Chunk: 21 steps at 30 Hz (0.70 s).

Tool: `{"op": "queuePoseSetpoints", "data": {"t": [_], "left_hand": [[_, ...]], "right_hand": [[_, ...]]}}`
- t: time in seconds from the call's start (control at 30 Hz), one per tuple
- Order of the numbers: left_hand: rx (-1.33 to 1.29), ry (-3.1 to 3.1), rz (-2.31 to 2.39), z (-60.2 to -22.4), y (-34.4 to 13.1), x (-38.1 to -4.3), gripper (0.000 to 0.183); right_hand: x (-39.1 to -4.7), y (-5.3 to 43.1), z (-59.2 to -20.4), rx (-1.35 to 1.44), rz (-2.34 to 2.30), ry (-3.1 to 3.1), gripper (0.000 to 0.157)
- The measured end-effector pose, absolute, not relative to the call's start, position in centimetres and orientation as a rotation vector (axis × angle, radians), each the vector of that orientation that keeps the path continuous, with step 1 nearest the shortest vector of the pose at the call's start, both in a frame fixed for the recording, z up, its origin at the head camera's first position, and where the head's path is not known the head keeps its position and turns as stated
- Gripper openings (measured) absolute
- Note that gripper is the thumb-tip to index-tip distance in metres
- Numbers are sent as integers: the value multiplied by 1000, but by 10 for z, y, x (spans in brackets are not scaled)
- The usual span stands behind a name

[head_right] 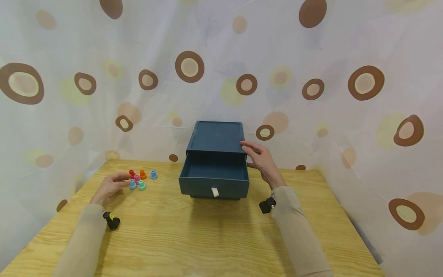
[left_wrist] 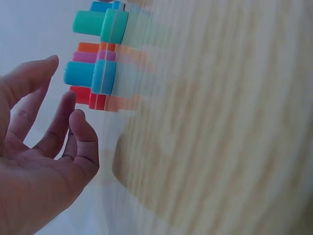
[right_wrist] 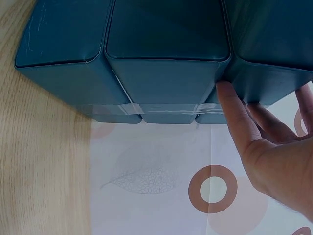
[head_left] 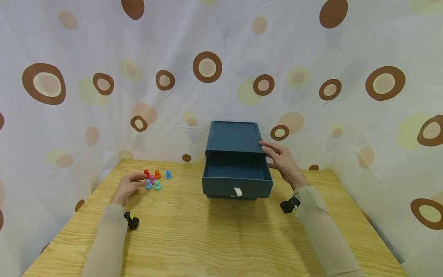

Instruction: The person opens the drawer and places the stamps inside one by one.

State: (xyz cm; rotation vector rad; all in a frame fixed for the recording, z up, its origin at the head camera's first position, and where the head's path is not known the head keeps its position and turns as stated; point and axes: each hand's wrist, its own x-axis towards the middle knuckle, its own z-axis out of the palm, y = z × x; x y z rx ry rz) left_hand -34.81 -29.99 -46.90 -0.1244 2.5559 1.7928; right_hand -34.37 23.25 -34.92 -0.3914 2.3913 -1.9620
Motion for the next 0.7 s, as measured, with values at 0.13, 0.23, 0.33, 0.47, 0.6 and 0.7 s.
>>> {"op": "queuePoseSetpoints", "data": {"t": [0.13, 0.23, 0.33, 0.47, 0.6, 0.7], "left_hand": [[-110, 2531, 1790, -470, -300, -349, 47], [-81, 2530, 1750, -470, -300, -350, 46], [-55, 2534, 1700, -470, -299, -351, 44], [-44, 2528, 1665, -471, -299, -351, 42], [-50, 2518, 1650, -471, -298, -351, 40], [-58, 2520, 1638, -471, -298, -351, 38]], "right_hand": [[-344, 233, -349, -389, -1961, 2396, 53], [-345, 233, -349, -392, -1959, 2398, 53], [-345, 233, -349, -399, -1955, 2403, 54], [-345, 233, -350, -403, -1954, 2406, 53], [-344, 233, -350, -401, -1958, 2402, 53], [-344, 233, -350, -396, -1959, 2402, 53]]}}
